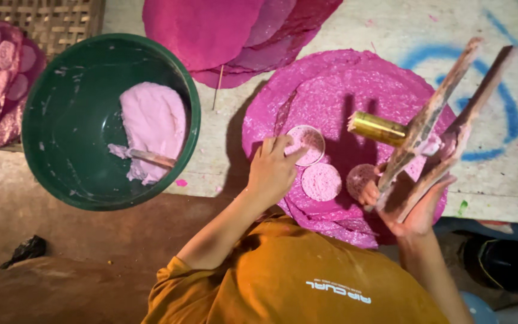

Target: The person forms small pink dough rounds using a manual press tool and arranges them onto a circular base.

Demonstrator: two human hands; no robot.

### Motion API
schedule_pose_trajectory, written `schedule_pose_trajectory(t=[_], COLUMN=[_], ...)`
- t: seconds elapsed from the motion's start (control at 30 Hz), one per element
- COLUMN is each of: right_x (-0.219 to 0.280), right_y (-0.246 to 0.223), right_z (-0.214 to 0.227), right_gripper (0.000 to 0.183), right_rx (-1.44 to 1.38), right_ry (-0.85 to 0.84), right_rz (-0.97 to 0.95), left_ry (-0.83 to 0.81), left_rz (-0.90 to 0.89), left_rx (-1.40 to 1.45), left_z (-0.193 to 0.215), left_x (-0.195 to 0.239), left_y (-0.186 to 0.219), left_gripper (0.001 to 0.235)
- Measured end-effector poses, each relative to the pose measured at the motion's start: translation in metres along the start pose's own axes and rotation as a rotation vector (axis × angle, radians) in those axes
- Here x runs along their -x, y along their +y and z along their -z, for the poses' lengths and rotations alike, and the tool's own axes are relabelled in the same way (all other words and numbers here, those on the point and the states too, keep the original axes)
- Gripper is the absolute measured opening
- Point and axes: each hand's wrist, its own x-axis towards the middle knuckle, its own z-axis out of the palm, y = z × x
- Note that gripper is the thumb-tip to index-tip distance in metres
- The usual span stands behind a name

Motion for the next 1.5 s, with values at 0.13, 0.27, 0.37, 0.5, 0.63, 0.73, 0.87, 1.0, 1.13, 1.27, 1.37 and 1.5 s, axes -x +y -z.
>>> schedule_pose_trajectory(t=[0.13,0.27,0.37,0.5,0.63,0.73,0.87,1.0,1.13,1.27,1.37,1.5], right_x=[0.006,0.008,0.008,0.007,0.011,0.018,0.020,0.025,0.031,0.009,-0.023,-0.072], right_y=[0.000,0.010,0.015,0.014,0.009,0.004,-0.010,-0.024,-0.036,-0.054,-0.074,-0.108], right_z=[-0.005,-0.010,-0.012,-0.013,-0.014,-0.014,-0.010,-0.003,0.006,0.011,0.005,-0.030], right_gripper=[0.106,0.088,0.072,0.057,0.057,0.065,0.092,0.107,0.113,0.117,0.111,0.097], right_rx=[-0.248,-0.521,-0.511,-0.505,-0.483,-0.449,-0.307,-0.216,-0.017,0.326,0.705,1.233], right_ry=[-0.263,-0.564,-0.667,-0.747,-0.760,-0.675,-0.471,-0.374,-0.161,-0.131,-0.033,-0.094], right_rz=[-0.128,-0.307,-0.310,-0.350,-0.327,-0.277,-0.193,-0.135,-0.079,-0.123,-0.168,-0.580], left_ry=[0.014,-0.125,-0.276,-0.319,-0.351,-0.268,-0.297,-0.324,-0.222,-0.177,-0.108,-0.150], left_rz=[-0.002,0.009,-0.028,-0.030,0.002,-0.050,0.086,0.062,0.003,0.024,-0.014,-0.166], left_rx=[0.042,0.327,0.239,0.201,0.360,0.511,0.365,0.234,0.170,0.252,0.928,2.296], left_z=[0.006,0.012,0.006,-0.006,-0.004,0.005,-0.004,-0.028,-0.048,-0.049,-0.040,-0.029], left_x=[-0.007,-0.026,-0.037,-0.041,-0.054,-0.074,-0.115,-0.141,-0.134,-0.132,-0.147,-0.173], left_y=[-0.004,-0.023,-0.030,-0.033,-0.047,-0.056,-0.047,-0.044,-0.055,-0.055,-0.043,-0.027], left_gripper=[0.054,0.090,0.111,0.112,0.113,0.113,0.115,0.112,0.089,0.084,0.085,0.070])
